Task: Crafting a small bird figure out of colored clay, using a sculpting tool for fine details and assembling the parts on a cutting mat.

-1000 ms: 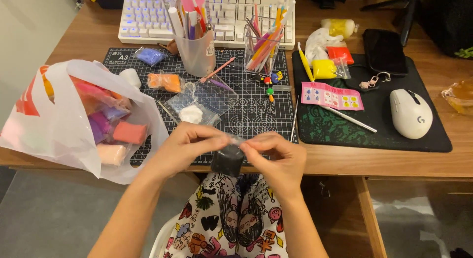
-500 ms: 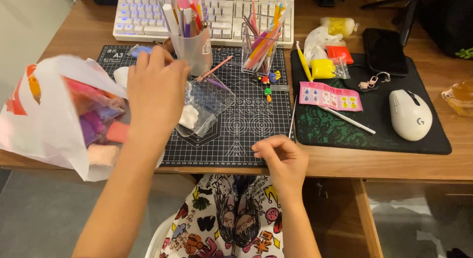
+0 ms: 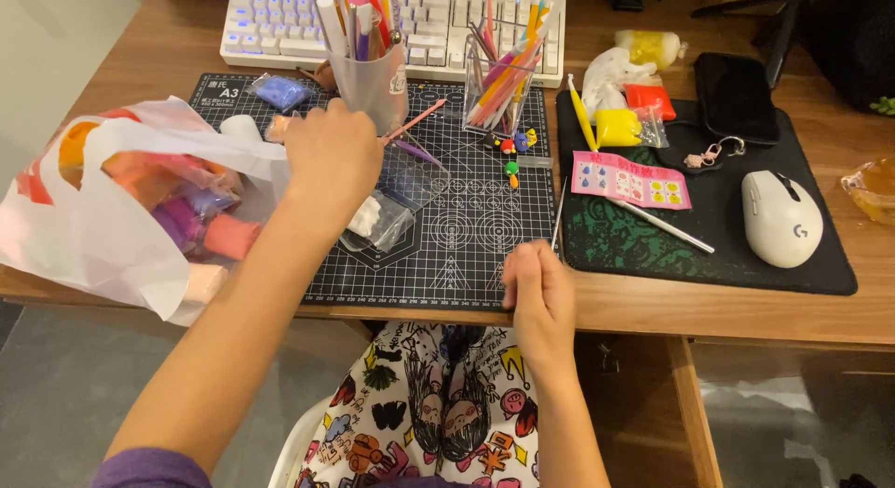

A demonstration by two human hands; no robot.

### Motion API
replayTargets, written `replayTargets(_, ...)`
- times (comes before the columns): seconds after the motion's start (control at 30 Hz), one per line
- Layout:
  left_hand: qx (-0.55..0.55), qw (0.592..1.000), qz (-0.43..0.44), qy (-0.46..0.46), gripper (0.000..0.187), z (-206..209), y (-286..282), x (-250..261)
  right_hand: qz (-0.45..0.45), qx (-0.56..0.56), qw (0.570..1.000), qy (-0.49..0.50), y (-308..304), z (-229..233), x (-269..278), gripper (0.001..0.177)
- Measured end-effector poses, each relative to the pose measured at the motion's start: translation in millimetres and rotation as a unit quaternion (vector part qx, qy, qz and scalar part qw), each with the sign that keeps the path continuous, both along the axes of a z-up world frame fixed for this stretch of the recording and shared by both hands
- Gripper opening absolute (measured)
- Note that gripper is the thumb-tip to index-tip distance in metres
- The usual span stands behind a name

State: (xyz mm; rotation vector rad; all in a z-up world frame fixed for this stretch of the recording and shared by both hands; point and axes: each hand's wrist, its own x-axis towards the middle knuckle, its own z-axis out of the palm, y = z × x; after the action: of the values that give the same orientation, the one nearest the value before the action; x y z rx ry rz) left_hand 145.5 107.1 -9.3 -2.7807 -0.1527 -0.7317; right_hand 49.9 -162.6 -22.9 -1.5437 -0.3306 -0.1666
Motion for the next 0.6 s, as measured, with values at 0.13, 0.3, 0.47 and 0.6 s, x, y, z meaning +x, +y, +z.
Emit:
replayTargets(0.13,-0.018,0.994,-0.098,-0.050,0.023,36.7,-31.7,-34.1,-0.004,-0.039,0.999,-0.008,5.0,14.0,-3.6,0.016)
replayTargets(0.3,-0.213,0.947,-0.237,0.050,0.035,51.0,-65.7,-98.5,-0.035,-0.088,0.996,0.003,12.0,28.7,-5.9,0.012)
replayTargets(0.47,-0.144,0.976,-0.166,-0.002,0.031,-10.8,-58.6,-105.2,-0.061,-0.125,0.990,0.017,19.0,22.3,-4.9,0.007)
replayTargets(0.6,-0.179,0.961,-0.212,0.001,0.017,-6.2,-57.5,-107.2,-0.078,-0.115,0.990,0.021,18.7,18.0,-3.4,0.009)
